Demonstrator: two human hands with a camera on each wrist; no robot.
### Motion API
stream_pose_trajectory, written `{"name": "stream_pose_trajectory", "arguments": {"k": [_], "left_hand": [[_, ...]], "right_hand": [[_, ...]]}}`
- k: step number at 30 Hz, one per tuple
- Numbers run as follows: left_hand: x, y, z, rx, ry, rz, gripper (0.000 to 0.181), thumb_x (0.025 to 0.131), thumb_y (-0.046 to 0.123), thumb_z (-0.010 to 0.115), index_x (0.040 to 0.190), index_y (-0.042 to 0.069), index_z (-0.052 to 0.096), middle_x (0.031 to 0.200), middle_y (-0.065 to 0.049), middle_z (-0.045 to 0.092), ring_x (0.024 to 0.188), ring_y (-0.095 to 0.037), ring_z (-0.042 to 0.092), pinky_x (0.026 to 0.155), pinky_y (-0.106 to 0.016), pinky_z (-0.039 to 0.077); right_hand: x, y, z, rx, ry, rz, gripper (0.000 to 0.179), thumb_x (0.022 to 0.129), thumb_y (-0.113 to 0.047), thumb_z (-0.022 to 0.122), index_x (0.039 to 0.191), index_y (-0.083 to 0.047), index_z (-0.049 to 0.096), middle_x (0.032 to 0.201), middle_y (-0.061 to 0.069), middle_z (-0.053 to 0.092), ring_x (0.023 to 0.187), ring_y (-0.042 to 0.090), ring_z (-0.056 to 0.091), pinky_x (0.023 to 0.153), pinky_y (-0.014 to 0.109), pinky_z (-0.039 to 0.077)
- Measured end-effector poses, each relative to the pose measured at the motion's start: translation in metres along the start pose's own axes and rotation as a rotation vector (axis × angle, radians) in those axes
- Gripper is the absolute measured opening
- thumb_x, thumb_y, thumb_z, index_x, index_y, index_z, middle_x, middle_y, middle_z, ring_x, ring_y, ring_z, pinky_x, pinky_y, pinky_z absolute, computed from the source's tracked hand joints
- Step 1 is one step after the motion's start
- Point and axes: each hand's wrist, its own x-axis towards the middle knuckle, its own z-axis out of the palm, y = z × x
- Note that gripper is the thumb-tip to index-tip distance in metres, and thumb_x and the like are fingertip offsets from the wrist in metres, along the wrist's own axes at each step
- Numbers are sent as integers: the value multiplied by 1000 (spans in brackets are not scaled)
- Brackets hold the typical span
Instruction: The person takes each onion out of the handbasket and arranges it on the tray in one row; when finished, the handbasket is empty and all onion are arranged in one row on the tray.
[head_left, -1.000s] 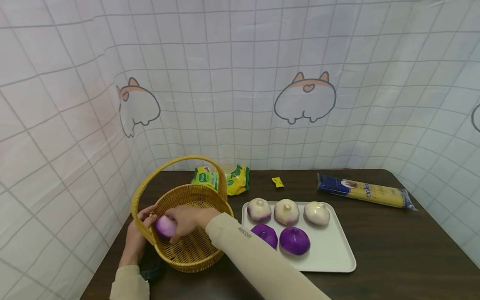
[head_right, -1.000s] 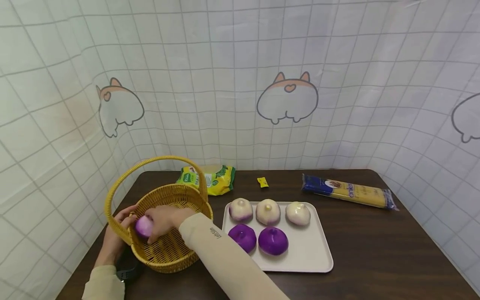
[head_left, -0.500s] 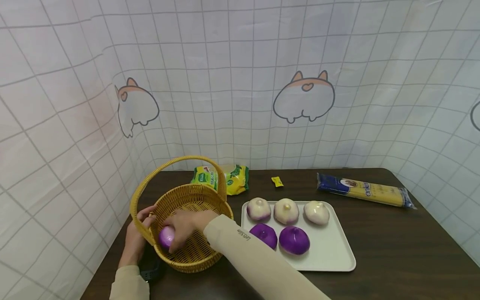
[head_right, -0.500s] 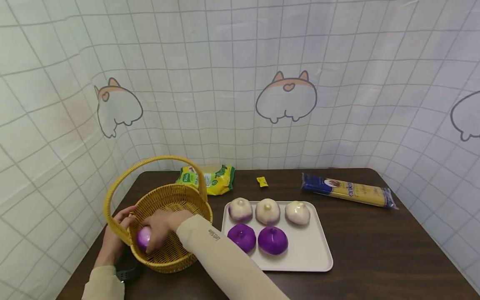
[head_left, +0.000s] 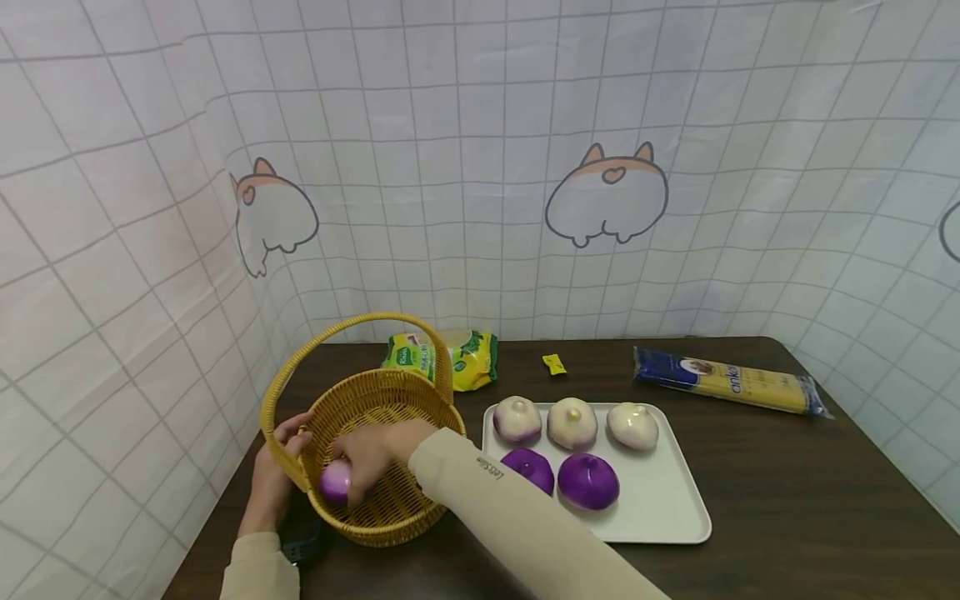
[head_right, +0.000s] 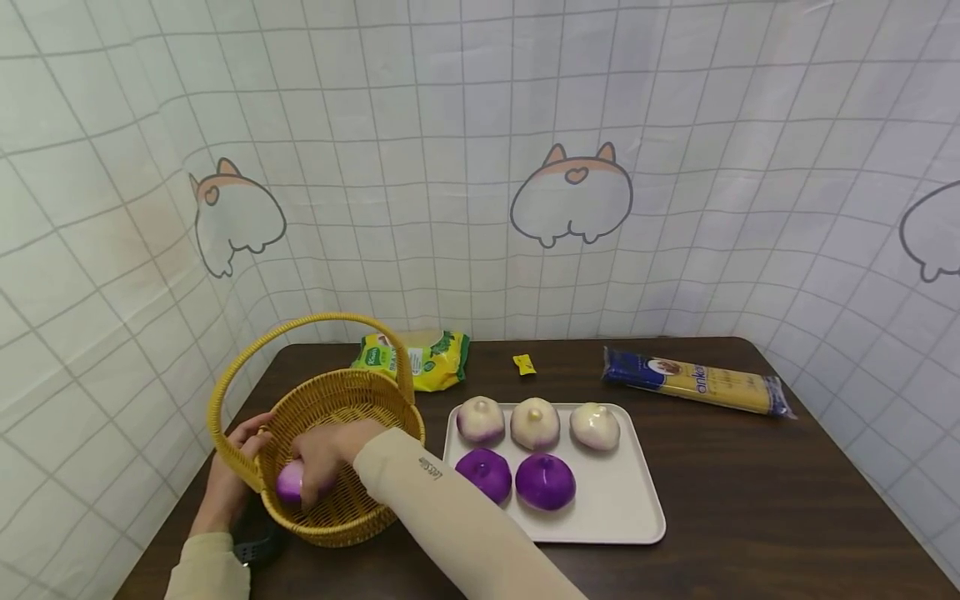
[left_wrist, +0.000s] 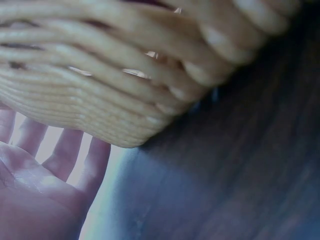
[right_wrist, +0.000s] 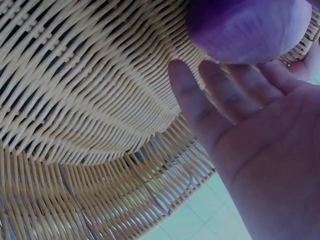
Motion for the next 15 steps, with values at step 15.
{"name": "stream_pose_trajectory", "arguments": {"k": [15], "left_hand": [[9,-14,0,16,6,8,47,102,38,46,144,17,47,143,-5,45,118,-17,46,83,-16,44]], "right_hand": [[-16,12,-7,17,27,3,79,71,-52,79,140,-36,44,120,-5,44,102,9,47,81,31,46]]}}
